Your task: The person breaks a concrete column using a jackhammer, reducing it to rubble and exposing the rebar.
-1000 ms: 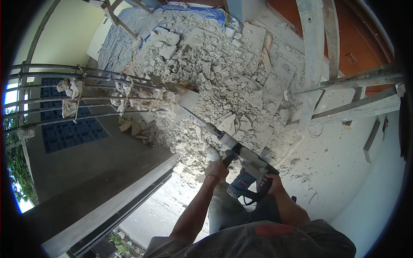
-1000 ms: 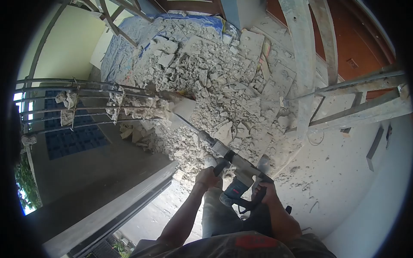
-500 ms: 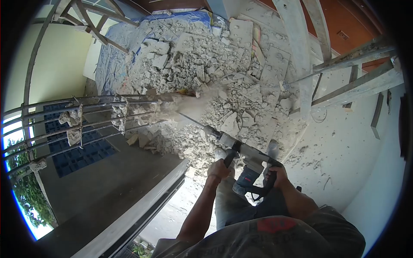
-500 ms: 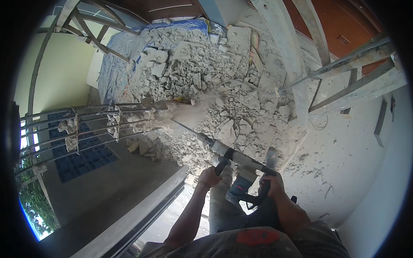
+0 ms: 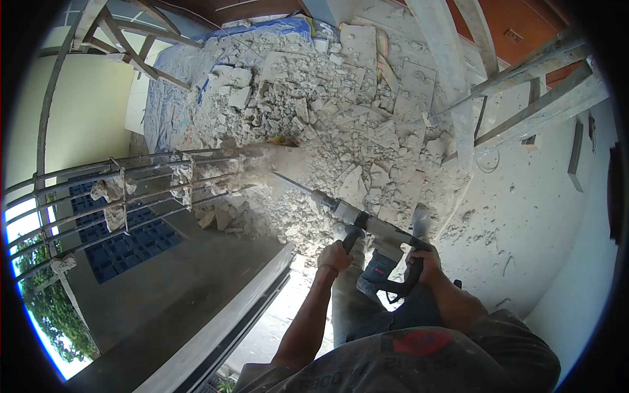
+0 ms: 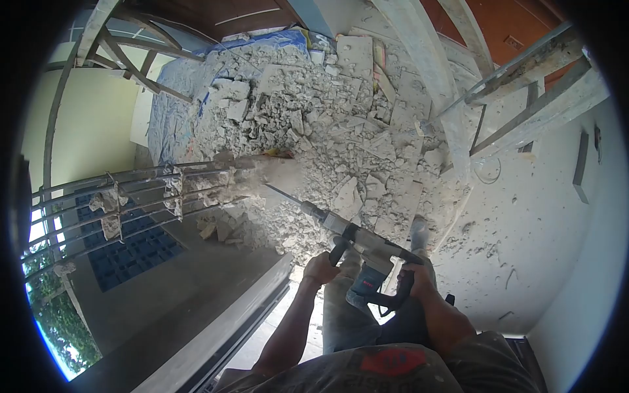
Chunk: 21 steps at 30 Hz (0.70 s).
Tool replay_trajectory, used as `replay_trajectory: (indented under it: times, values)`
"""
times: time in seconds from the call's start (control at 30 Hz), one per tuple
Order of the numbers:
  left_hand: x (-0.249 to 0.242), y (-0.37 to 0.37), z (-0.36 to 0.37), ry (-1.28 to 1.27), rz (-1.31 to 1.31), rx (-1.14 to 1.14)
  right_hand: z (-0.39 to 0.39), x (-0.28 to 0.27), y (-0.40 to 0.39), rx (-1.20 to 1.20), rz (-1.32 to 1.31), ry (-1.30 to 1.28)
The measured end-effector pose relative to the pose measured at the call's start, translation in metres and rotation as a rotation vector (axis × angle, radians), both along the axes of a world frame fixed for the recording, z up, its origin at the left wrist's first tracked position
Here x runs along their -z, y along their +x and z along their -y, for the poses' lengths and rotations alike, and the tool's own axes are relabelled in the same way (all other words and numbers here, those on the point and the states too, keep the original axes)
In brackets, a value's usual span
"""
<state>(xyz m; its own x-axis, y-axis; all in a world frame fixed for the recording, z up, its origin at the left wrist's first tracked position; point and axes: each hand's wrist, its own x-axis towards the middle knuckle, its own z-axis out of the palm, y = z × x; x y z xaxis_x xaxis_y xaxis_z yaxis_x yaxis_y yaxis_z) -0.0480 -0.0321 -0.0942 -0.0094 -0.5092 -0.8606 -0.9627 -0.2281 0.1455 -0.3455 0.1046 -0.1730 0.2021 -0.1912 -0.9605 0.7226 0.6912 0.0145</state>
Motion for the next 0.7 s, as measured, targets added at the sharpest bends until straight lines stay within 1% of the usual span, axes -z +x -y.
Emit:
replay_trajectory:
  times: [0.1,0.2,0.3,0.4,0.47,0.5,0.6,0.67,0.7]
  values:
    - [0.0,0.003,-0.001,0.017,-0.002,-0.006,-0.002,-0.003,0.002,0.002,0.062,0.02]
    - [0.0,0.005,-0.001,0.029,0.001,0.005,-0.009,0.004,0.007,0.014,0.032,0.058]
    - [0.001,0.008,-0.005,-0.004,0.007,0.0,-0.015,0.008,0.01,0.006,0.009,0.031]
    - [0.003,0.011,-0.005,-0.002,0.013,0.015,-0.017,0.007,0.014,0.049,-0.017,-0.007]
    - [0.007,0.013,-0.006,0.0,0.012,0.026,-0.014,0.006,0.012,0.036,0.088,0.073]
    - [0.008,0.014,-0.007,-0.003,0.013,0.026,-0.016,0.006,0.013,0.036,0.088,0.07]
    - [0.01,0.018,-0.007,0.001,0.011,0.056,-0.021,0.009,0.018,0.089,0.072,0.013]
    - [0.01,0.018,-0.013,0.02,-0.025,-0.002,-0.029,0.007,0.022,0.085,-0.015,0.026]
    - [0.004,0.012,-0.018,0.023,-0.026,0.004,-0.036,0.004,0.021,0.09,-0.016,0.029]
